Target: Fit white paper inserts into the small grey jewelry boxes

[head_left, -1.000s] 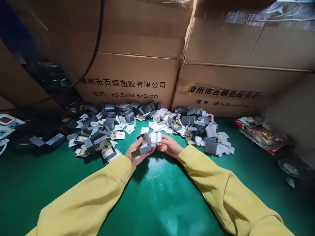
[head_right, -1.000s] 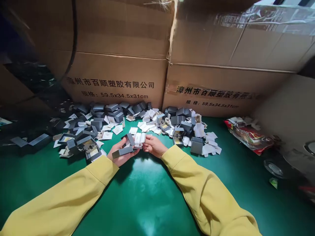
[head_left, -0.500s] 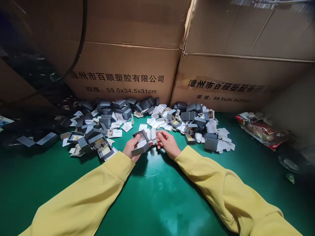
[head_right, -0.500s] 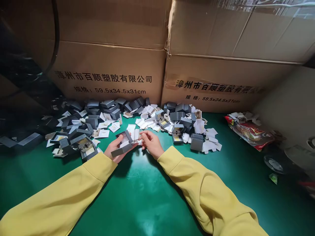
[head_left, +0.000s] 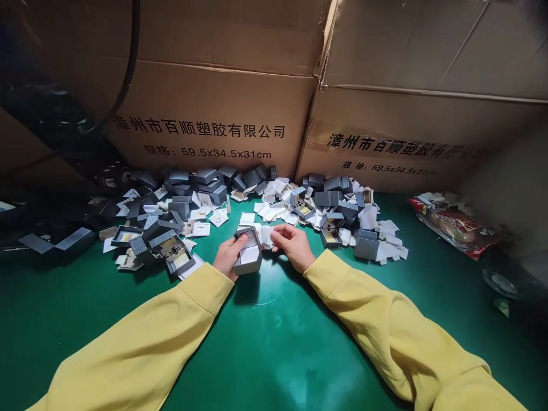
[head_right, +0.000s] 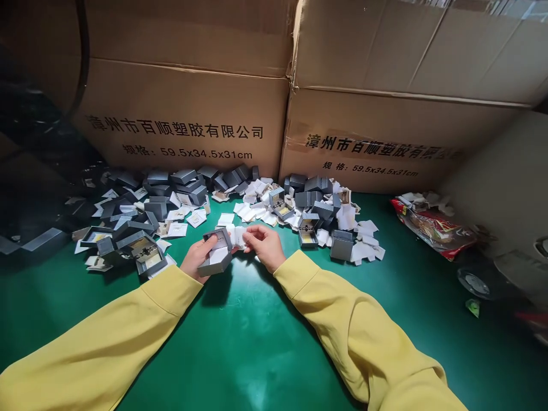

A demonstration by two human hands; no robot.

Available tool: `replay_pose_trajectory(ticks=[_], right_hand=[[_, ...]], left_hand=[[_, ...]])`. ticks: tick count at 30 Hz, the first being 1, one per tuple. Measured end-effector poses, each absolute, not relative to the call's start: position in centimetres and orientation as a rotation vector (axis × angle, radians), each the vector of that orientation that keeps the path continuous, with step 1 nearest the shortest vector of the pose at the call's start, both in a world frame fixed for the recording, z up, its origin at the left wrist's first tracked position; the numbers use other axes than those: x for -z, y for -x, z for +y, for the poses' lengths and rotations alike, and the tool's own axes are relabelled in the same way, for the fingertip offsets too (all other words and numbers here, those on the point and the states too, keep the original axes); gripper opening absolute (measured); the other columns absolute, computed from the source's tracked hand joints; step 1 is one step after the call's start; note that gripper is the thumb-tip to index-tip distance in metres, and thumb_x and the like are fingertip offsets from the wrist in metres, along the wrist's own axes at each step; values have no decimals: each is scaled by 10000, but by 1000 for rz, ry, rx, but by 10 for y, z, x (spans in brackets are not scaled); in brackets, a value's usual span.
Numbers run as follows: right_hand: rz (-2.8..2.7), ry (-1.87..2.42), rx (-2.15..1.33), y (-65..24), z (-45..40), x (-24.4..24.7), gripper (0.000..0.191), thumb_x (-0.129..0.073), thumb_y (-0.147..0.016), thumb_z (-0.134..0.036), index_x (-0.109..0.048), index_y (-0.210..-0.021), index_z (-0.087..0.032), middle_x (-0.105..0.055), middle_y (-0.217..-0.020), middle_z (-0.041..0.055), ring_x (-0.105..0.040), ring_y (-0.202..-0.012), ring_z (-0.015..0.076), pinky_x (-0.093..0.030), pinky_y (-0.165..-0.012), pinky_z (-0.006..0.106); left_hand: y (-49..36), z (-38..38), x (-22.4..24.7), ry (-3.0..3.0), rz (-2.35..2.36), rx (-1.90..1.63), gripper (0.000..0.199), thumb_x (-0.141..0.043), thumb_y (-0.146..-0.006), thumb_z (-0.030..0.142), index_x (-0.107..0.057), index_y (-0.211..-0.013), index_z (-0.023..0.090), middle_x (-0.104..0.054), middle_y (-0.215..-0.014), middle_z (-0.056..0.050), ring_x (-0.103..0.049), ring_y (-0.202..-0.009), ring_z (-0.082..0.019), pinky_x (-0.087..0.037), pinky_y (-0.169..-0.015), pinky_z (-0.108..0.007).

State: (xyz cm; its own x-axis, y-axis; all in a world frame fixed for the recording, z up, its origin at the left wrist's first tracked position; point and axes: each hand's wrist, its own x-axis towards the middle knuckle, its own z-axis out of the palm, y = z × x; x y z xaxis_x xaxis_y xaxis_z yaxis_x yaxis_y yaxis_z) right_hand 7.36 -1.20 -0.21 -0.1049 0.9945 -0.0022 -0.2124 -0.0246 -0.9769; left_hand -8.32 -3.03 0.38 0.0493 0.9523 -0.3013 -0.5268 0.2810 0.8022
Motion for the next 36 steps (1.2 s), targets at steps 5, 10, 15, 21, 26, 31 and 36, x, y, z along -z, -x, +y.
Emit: replay_pose_trajectory(ticks=[5,10,15,21,26,31,36], right_hand=[[-1045,970,-1493,-74,-11,3,335,-737,-582,-411,-599,-745,-153,-562,-558,-29,-497,-497,79,-465,-483,234],[-994,940,-1561,-75,-9,6,343,-748,-573,-402,-595,-747,-149,-557,-561,-38,-496,-499,66,-456,-467,208],[-1014,916,-1604,-76,-7,7,350,-755,-569,-402,-588,-750,-154,-558,-592,-42,-503,-517,63,-455,-464,195],[-1069,814,-1748,-80,-4,7,350,-761,-579,-383,-568,-774,-166,-560,-590,-58,-502,-496,47,-446,-483,182],[-1093,822,-1730,-80,-4,7,343,-753,-588,-387,-569,-778,-168,-557,-585,-58,-502,-496,50,-444,-486,188],[-1117,861,-1667,-76,-6,8,320,-731,-604,-382,-563,-770,-167,-557,-615,-45,-515,-536,64,-465,-494,200],[-1261,971,-1439,-74,-9,9,277,-624,-698,-418,-567,-849,-193,-546,-713,-16,-522,-606,96,-490,-500,235]], left_hand=[[86,-27,-1,-502,876,-1211,230,-633,-731,234,-653,-887,65,-693,-854,-140,-658,-825,-270,-507,-834,-444],[83,-29,-10,-429,809,-1203,203,-523,-811,228,-632,-884,73,-679,-860,-139,-655,-796,-255,-527,-797,-458],[83,-31,-13,-409,771,-1182,206,-498,-828,249,-626,-855,91,-677,-836,-133,-653,-774,-260,-536,-751,-445],[84,-32,-14,-391,774,-1129,221,-488,-834,257,-613,-906,89,-672,-909,-155,-651,-841,-306,-503,-791,-509],[84,-31,-16,-349,782,-1118,224,-478,-839,259,-609,-896,85,-675,-904,-148,-649,-851,-306,-501,-799,-515],[85,-30,-13,-338,771,-1156,218,-468,-846,267,-616,-876,109,-682,-882,-117,-656,-808,-249,-527,-789,-426],[85,-29,-13,-318,799,-1223,185,-491,-836,242,-623,-873,117,-680,-879,-101,-650,-824,-230,-540,-772,-389]])
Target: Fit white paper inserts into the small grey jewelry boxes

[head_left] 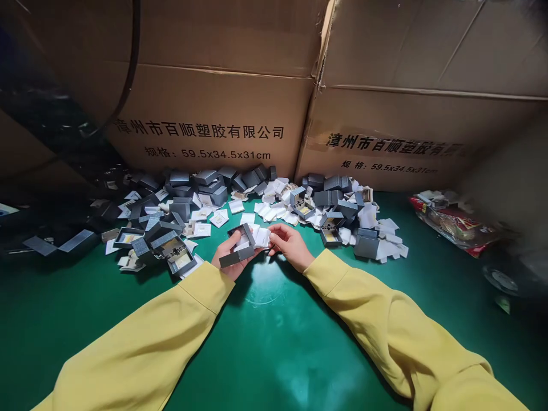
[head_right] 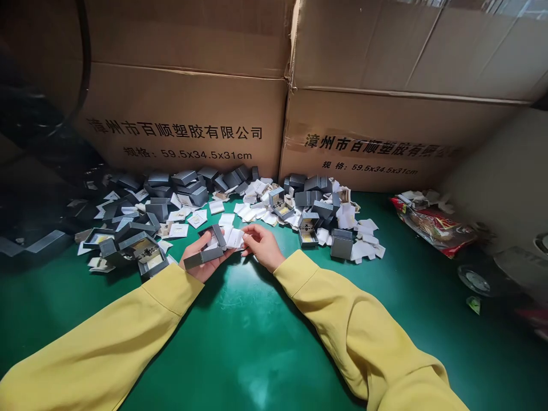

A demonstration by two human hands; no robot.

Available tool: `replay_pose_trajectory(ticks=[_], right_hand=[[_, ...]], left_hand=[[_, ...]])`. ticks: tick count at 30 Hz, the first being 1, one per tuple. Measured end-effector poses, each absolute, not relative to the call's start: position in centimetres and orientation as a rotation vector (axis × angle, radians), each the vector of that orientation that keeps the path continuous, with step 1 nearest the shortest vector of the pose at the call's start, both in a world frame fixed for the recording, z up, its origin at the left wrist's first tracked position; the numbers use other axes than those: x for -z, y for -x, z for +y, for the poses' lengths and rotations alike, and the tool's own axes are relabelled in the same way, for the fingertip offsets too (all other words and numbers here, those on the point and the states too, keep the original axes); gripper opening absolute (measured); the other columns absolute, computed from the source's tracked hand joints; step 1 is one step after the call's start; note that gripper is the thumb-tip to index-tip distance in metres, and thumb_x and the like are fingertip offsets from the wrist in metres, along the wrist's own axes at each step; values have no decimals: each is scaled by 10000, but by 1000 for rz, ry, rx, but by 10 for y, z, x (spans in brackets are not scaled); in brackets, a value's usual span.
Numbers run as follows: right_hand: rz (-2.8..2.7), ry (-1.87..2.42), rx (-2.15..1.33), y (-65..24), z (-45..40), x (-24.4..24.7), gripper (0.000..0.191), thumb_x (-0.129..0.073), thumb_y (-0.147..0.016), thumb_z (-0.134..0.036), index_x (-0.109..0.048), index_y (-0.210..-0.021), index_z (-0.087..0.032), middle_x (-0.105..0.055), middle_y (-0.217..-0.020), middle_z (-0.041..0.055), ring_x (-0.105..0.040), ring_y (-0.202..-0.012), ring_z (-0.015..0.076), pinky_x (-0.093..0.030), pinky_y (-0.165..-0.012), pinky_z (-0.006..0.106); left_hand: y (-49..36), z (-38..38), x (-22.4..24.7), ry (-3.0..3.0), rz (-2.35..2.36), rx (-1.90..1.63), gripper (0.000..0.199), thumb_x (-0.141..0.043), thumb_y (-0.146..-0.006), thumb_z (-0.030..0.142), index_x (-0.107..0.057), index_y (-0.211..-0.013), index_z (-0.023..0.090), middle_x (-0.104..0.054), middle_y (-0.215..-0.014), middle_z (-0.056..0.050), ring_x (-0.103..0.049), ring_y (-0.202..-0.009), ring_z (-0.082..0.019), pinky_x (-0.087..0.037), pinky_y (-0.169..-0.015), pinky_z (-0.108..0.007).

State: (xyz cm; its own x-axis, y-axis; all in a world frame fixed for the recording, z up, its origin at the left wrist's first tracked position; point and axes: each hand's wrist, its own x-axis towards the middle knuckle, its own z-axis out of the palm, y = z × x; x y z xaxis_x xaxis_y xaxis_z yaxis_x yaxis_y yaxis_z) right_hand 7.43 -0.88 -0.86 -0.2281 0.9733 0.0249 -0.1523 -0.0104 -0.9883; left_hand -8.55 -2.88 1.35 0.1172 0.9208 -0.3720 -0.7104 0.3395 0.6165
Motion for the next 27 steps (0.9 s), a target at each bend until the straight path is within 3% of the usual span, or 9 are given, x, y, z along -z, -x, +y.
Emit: replay_pose_trajectory(ticks=[4,6,9,15,21,27], right_hand=[[-1498,1065,-930,-79,-11,5,196,-520,-791,-376,-595,-893,-226,-570,-906,32,-518,-729,129,-467,-568,244],[-1597,1037,-778,-81,-13,3,151,-515,-802,-350,-599,-837,-230,-568,-878,37,-503,-756,144,-451,-619,261],[-1741,995,-734,-81,-15,2,123,-527,-801,-338,-585,-784,-231,-565,-795,37,-489,-740,158,-432,-650,291],[-1801,979,-770,-79,-16,4,118,-579,-772,-337,-590,-829,-233,-572,-811,41,-500,-775,168,-440,-643,292],[-1822,967,-744,-80,-14,6,231,-665,-707,-369,-580,-869,-228,-566,-860,47,-517,-801,175,-458,-619,284],[-1859,949,-557,-81,-13,6,167,-631,-737,-314,-537,-833,-215,-541,-1159,92,-481,-1052,218,-480,-698,310]], left_hand=[[86,-28,-13,-296,801,-1263,191,-502,-830,238,-612,-932,121,-680,-886,-99,-655,-842,-234,-546,-775,-392],[87,-28,-12,-293,780,-1264,206,-502,-831,243,-606,-957,117,-682,-883,-100,-656,-849,-235,-547,-785,-390],[87,-28,-11,-291,736,-1260,215,-484,-842,249,-607,-963,119,-688,-867,-93,-658,-847,-226,-547,-798,-381],[87,-29,-10,-329,709,-1213,220,-465,-852,260,-615,-922,114,-684,-902,-101,-655,-845,-227,-538,-812,-404],[86,-30,-12,-338,758,-1195,215,-466,-855,256,-618,-919,118,-684,-867,-90,-662,-752,-207,-562,-713,-354],[83,-32,-15,-333,771,-1195,223,-468,-852,249,-621,-927,105,-680,-889,-98,-656,-785,-212,-530,-813,-404]])
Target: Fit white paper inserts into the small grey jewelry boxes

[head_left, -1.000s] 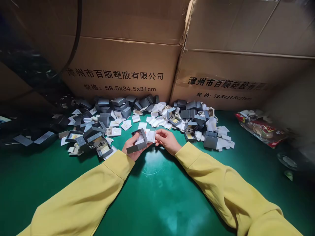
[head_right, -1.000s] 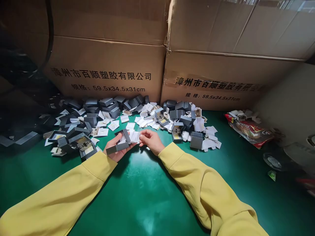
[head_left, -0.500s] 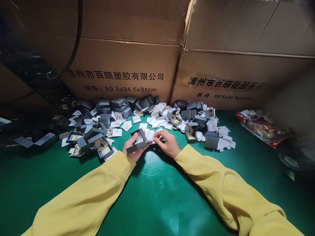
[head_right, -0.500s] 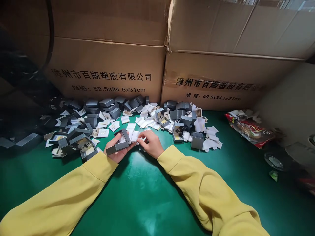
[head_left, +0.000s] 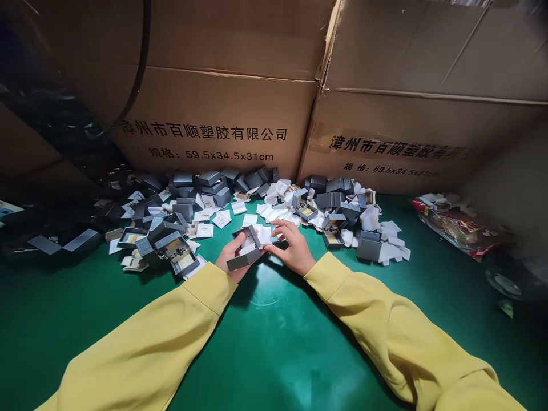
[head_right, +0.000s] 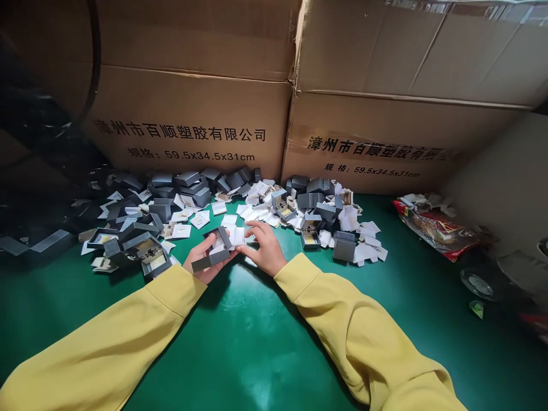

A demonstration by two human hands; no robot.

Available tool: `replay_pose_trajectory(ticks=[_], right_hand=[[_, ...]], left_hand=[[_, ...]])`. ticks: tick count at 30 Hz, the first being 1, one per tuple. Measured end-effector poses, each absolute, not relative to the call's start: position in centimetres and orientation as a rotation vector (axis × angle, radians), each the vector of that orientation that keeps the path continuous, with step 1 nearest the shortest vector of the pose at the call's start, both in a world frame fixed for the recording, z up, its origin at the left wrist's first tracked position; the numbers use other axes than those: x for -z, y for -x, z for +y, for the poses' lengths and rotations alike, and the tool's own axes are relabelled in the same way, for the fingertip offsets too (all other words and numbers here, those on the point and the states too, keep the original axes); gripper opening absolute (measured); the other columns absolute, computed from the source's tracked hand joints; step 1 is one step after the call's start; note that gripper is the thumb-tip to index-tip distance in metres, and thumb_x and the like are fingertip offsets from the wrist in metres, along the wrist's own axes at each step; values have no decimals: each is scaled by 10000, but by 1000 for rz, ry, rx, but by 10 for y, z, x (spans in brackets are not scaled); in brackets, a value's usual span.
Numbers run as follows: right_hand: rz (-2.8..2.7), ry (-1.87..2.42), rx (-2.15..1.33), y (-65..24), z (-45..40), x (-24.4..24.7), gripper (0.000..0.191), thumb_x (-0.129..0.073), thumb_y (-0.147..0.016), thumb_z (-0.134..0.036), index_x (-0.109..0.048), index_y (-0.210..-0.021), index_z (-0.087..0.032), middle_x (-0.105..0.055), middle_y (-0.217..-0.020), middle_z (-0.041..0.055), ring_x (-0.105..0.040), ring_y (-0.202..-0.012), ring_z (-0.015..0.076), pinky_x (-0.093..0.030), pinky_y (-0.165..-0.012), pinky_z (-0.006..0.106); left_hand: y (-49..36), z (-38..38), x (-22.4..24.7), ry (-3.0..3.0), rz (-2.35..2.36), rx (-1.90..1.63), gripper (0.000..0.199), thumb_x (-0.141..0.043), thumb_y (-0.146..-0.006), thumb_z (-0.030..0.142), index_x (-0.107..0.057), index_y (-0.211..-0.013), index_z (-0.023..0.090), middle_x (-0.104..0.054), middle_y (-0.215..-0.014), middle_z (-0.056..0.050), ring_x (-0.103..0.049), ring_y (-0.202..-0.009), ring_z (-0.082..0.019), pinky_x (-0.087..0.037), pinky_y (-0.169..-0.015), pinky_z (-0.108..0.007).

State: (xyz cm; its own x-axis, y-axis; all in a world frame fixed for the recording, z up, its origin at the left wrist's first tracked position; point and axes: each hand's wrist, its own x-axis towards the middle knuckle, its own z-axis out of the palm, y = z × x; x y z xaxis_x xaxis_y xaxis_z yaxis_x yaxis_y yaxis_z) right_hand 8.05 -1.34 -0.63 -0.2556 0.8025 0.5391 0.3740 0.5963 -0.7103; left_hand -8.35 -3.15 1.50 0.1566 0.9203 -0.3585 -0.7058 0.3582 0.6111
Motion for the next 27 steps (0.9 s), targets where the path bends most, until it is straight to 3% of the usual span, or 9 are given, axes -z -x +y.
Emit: replay_pose_trajectory(ticks=[4,8,12,16,21,27], right_hand=[[-1881,917,-526,-80,-13,7,153,-624,-730,-273,-507,-803,-205,-597,-1065,78,-543,-936,184,-489,-684,297],[-1874,970,-512,-79,-12,9,267,-628,-705,-228,-520,-947,-199,-598,-962,57,-549,-809,155,-486,-623,268],[-1944,951,-477,-79,-13,9,399,-581,-716,-160,-512,-1105,-214,-569,-1037,64,-537,-806,149,-488,-639,268],[-1942,923,-458,-78,-15,8,391,-545,-725,-139,-523,-1108,-216,-522,-1132,83,-538,-828,148,-496,-665,274],[-1934,934,-532,-78,-15,8,476,-542,-717,-128,-474,-1178,-227,-526,-1073,64,-520,-737,117,-501,-635,255],[-1991,870,-526,-79,-15,8,464,-526,-720,-117,-488,-1168,-229,-498,-1124,76,-535,-806,130,-512,-696,271]], left_hand=[[82,-32,-16,-348,783,-1189,236,-483,-844,258,-629,-932,96,-679,-893,-98,-648,-832,-213,-505,-867,-410],[81,-31,-12,-381,852,-1189,228,-483,-840,234,-643,-889,79,-685,-843,-103,-653,-783,-198,-521,-825,-377],[81,-30,-7,-444,882,-1197,208,-551,-792,223,-648,-890,67,-688,-809,-105,-656,-743,-199,-530,-780,-361],[81,-29,-6,-453,880,-1195,220,-562,-776,216,-641,-911,61,-689,-813,-110,-659,-751,-208,-531,-763,-360],[81,-30,-6,-487,897,-1168,271,-586,-760,242,-624,-955,58,-688,-803,-116,-661,-760,-223,-531,-742,-359],[81,-33,-6,-531,912,-1170,315,-638,-717,280,-625,-955,74,-693,-813,-102,-655,-750,-208,-517,-725,-324]])
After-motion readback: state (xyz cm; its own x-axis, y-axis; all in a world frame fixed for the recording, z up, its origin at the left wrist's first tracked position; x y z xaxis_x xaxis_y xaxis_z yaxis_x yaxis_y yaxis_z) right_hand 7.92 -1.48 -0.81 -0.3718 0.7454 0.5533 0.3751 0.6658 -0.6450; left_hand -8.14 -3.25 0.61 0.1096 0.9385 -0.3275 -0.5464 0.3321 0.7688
